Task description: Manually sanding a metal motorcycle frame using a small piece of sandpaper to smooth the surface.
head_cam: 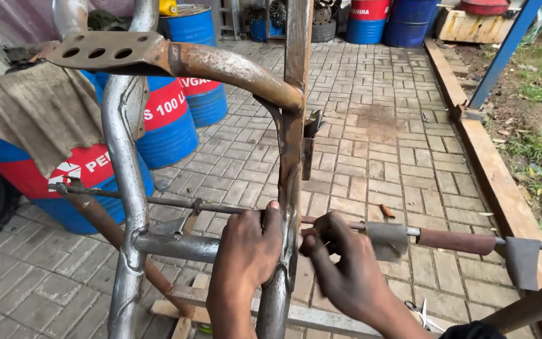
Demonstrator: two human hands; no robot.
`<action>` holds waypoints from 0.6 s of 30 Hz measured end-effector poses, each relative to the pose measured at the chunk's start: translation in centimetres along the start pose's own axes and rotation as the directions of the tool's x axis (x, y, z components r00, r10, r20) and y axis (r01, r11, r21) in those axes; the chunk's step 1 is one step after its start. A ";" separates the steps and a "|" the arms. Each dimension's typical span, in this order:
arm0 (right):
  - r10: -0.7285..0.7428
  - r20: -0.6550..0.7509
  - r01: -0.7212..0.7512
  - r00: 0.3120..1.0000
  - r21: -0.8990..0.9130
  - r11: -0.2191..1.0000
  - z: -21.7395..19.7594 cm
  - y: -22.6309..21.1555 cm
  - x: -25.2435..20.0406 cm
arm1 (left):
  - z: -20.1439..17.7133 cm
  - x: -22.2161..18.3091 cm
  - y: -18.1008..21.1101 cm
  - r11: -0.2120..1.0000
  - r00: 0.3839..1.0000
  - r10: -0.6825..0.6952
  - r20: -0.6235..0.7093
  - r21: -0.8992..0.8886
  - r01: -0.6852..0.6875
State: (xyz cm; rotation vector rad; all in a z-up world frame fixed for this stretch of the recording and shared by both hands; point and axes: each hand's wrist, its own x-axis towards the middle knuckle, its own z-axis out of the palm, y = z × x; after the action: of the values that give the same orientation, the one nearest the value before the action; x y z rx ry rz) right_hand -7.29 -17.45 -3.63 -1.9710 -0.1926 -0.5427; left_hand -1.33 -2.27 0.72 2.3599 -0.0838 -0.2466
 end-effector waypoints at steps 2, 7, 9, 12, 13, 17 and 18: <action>0.065 0.036 -0.066 0.997 0.036 0.997 -0.9 0.2 0.5 | -0.1 -0.1 0.2 1.000 1.000 0.002 -0.003 0.004 -0.002; 0.023 0.058 -0.018 0.998 -0.085 0.996 -1.9 0.2 1.2 | 0.1 0.2 0.0 1.000 1.000 0.018 0.004 0.012 -0.018; -0.037 0.067 0.048 0.997 -0.178 0.983 -1.9 0.3 1.3 | 0.1 0.5 0.0 0.997 0.998 -0.057 0.029 0.047 0.055; -0.105 0.087 0.121 0.991 -0.198 0.973 -1.4 1.2 1.7 | 0.6 1.0 -0.7 0.994 0.996 -0.087 0.032 0.063 0.085; -0.117 0.081 0.131 0.990 -0.198 0.971 -1.4 1.5 1.8 | 1.1 1.7 -1.6 0.995 0.997 -0.078 0.022 0.065 0.076; -0.095 0.123 0.121 0.988 -0.229 0.966 -1.1 2.9 2.3 | 0.9 2.1 -1.6 0.987 0.996 0.094 -0.010 0.133 -0.092; -0.056 0.119 0.083 0.991 -0.235 0.968 -1.0 3.4 2.2 | 0.3 1.5 -0.8 0.998 1.000 0.027 0.000 0.059 -0.027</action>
State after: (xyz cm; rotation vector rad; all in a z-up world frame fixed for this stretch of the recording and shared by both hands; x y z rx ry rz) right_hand -4.39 -20.11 -4.97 -2.2394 -0.2779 -0.5209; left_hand 0.10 -2.16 -0.29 2.4156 -0.1246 -0.2329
